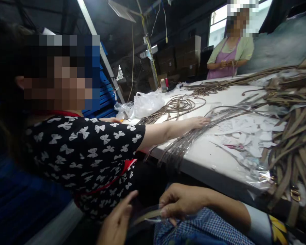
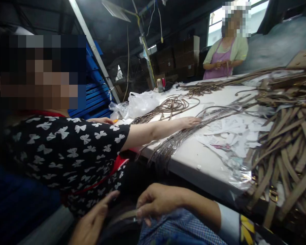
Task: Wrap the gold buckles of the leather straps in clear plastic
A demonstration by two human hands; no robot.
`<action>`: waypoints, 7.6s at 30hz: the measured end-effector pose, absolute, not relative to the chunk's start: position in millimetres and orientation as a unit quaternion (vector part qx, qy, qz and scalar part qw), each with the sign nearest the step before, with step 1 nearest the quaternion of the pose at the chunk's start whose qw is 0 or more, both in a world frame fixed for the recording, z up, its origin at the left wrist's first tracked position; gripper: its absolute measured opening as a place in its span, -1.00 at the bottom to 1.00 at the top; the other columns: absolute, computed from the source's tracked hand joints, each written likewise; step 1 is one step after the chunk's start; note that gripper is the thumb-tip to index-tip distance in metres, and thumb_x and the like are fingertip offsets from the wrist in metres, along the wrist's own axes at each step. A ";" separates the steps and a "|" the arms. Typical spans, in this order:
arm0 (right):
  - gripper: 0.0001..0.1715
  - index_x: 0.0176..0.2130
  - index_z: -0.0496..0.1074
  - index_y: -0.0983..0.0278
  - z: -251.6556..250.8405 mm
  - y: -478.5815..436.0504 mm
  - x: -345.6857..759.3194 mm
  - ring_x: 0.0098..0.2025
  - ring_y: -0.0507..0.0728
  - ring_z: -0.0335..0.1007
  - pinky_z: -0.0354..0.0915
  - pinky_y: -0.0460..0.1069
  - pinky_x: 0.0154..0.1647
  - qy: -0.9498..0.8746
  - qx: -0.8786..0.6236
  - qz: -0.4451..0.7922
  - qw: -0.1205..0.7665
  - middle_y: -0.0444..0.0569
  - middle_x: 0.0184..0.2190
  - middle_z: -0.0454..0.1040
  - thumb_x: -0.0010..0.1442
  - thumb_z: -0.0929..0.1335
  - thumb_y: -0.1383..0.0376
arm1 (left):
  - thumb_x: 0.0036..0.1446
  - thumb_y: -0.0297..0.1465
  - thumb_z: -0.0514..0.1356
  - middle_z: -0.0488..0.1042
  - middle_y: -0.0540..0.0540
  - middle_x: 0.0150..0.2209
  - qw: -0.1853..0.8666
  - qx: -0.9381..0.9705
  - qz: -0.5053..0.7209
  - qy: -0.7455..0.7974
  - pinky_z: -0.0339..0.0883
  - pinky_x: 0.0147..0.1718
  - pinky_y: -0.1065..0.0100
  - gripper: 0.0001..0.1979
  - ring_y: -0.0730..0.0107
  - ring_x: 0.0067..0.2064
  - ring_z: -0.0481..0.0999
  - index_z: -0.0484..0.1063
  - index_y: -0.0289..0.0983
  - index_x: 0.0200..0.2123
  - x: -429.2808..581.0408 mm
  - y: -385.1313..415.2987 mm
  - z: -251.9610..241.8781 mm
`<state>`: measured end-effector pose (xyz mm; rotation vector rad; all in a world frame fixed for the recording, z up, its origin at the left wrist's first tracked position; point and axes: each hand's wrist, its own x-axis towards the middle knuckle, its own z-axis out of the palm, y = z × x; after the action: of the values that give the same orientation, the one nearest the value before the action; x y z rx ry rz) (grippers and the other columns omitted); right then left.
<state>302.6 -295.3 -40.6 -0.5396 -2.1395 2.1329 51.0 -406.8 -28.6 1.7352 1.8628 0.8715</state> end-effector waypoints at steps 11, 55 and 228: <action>-0.53 -0.31 0.52 0.37 -60.9 -254.8 364.4 -0.52 -0.04 0.24 0.16 -0.17 -0.50 -0.700 -0.216 0.681 -0.013 -0.17 -0.55 0.38 0.14 0.39 -0.02 | 0.15 0.10 0.04 0.33 0.01 -0.58 0.498 0.565 0.287 0.592 0.13 -0.52 0.48 -0.40 0.50 -0.54 0.27 0.44 -0.38 -0.42 65.5 -360.5 -60.2; -0.61 -0.21 0.60 0.24 -69.1 -292.2 335.4 -0.10 0.20 0.49 0.35 0.03 -0.02 -0.402 -0.350 0.657 0.533 -0.01 -0.23 0.62 -0.07 0.56 0.15 | 0.23 -0.03 0.08 0.49 -0.11 -0.40 0.580 0.558 0.378 0.459 0.26 -0.49 0.45 -0.50 0.46 -0.49 0.42 0.47 -0.38 -0.14 155.4 -341.9 -91.7; -0.69 0.01 0.36 0.18 -26.6 -277.8 323.1 0.00 0.24 0.36 0.30 0.12 0.08 -0.729 -0.289 0.468 0.407 0.06 -0.08 0.43 0.32 0.23 0.17 | 0.27 -0.21 0.11 0.54 -0.09 -0.39 0.508 0.553 0.472 0.462 0.34 -0.20 0.38 -0.68 0.35 -0.29 0.52 0.52 -0.33 -0.28 155.2 -363.0 -108.9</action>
<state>323.1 -277.8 -26.6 -0.7289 -1.8387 1.1809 155.2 -363.0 -108.9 1.3326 1.1132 1.1373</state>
